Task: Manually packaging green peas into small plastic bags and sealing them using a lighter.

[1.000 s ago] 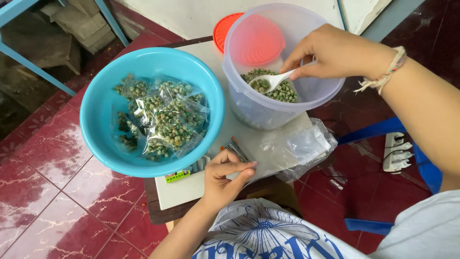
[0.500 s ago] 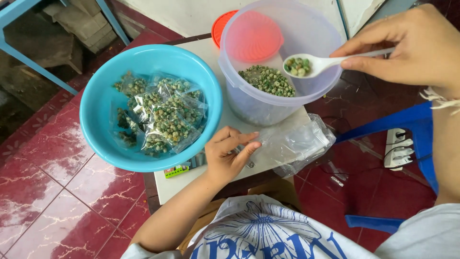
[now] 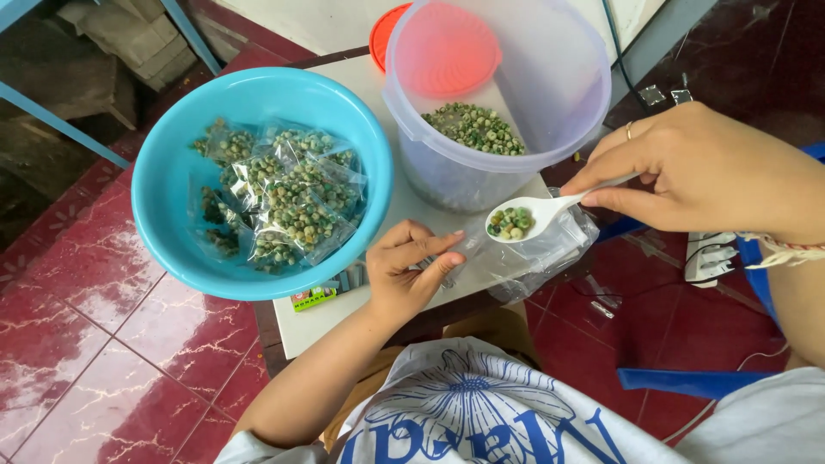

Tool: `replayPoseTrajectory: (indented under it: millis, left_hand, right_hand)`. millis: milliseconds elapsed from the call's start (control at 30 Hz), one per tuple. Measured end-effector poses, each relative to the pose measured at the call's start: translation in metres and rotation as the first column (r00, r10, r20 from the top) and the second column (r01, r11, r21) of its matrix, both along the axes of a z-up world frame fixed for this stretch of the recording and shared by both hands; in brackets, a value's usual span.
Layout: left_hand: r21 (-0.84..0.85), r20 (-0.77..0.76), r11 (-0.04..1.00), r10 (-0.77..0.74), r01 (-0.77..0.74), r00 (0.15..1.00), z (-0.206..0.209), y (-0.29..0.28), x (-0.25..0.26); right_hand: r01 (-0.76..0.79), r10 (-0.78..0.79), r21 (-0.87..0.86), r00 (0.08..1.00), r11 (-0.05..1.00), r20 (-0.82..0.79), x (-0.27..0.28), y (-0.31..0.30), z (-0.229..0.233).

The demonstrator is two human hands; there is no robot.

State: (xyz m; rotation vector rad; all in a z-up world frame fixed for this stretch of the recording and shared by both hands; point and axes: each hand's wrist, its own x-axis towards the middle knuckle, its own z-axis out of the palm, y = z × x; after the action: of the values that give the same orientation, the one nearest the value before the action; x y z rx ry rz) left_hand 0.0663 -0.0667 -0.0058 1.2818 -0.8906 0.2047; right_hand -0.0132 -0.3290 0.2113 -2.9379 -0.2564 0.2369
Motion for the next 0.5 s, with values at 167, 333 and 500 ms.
replayPoseTrajectory:
  millis: [167,333,500]
  left_hand:
    - [0.005,0.005,1.0,-0.002,0.002,1.0,-0.002,-0.001,0.0]
    - [-0.01,0.037,1.0,0.003,-0.003,0.999,-0.002,-0.002,-0.003]
    - [0.003,0.078,0.998,0.069,-0.07,0.995,-0.003,-0.003,-0.002]
  right_hand:
    - [-0.008,0.004,-0.07,0.999,0.998,-0.052,0.006,0.004,-0.004]
    - [-0.096,0.083,-0.132,0.992,0.987,-0.099,0.017,0.02,-0.006]
    - [-0.145,0.007,-0.48,0.961,0.865,-0.278,0.026,0.062,0.005]
